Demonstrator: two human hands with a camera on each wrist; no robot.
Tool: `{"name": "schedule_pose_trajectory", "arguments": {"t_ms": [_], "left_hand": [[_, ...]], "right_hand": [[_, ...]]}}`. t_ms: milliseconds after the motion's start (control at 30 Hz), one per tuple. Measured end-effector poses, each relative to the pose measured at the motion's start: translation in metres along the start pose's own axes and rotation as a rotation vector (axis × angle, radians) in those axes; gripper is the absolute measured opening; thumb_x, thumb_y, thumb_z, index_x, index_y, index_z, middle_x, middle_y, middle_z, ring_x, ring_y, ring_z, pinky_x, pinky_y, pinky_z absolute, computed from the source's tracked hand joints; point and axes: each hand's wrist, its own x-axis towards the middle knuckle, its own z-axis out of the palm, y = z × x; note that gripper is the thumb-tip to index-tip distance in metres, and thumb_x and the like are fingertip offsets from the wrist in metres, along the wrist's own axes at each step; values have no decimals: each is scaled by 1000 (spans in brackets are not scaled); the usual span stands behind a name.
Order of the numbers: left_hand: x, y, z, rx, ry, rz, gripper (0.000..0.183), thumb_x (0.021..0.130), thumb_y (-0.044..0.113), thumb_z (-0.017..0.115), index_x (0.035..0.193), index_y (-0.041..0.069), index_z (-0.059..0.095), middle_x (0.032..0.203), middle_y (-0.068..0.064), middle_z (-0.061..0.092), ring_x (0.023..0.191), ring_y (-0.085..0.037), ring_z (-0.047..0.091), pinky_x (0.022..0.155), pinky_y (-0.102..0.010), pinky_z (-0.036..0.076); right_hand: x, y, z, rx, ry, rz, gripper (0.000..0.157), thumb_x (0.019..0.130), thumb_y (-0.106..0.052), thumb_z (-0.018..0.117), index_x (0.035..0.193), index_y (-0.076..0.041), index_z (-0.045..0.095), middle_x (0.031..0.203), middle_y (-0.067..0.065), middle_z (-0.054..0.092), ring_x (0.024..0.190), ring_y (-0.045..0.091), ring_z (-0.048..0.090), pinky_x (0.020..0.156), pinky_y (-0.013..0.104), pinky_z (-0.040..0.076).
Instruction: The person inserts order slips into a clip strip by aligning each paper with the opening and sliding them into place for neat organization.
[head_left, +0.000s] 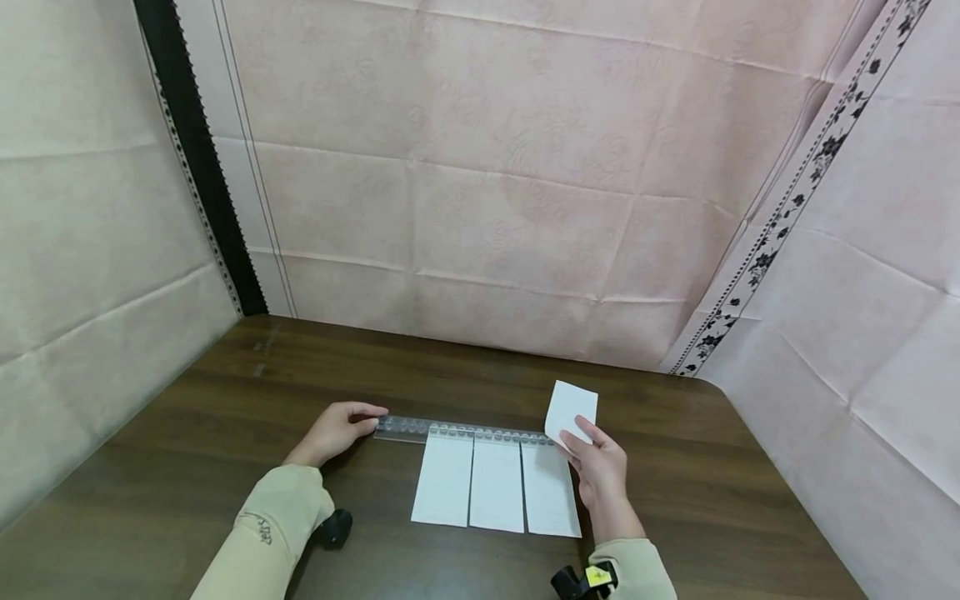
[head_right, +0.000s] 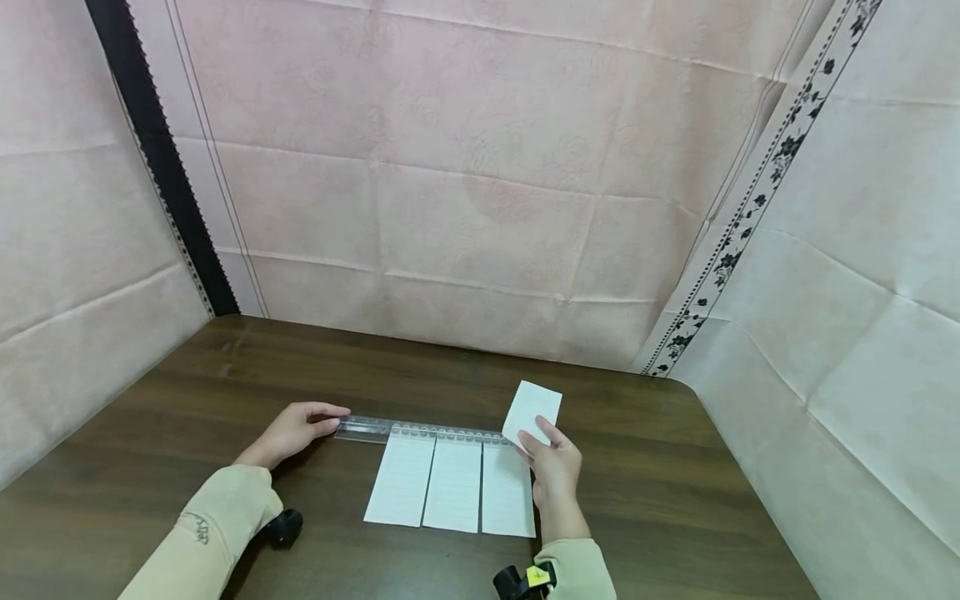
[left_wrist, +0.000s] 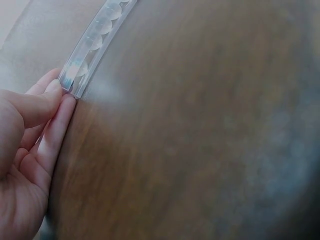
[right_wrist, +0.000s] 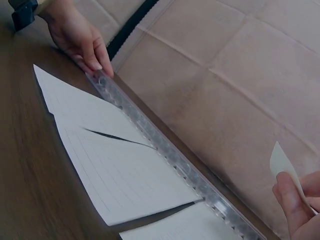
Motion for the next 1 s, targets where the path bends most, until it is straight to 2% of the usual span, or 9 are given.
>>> {"name": "schedule_pose_trajectory", "arguments": {"t_ms": [567, 1000], "left_hand": [[5, 1, -1, -7, -11, -4, 23, 92, 12, 60, 113, 11, 68, 118, -12, 61, 113, -33, 52, 94, -51, 39], [4, 0, -1, -26, -18, -11, 23, 91, 12, 60, 113, 12, 68, 119, -12, 60, 114, -33, 51, 94, -51, 39]], "right_hand": [[-8, 13, 22, 59, -20, 17, 48, 84, 13, 58, 130, 11, 46, 143, 26, 31, 79, 13, 65, 77, 31, 53], [-16, 16, 40, -33, -39, 52, 44, 85, 8, 61, 128, 5, 52, 142, 24, 33, 89, 19, 63, 78, 33, 52]]}}
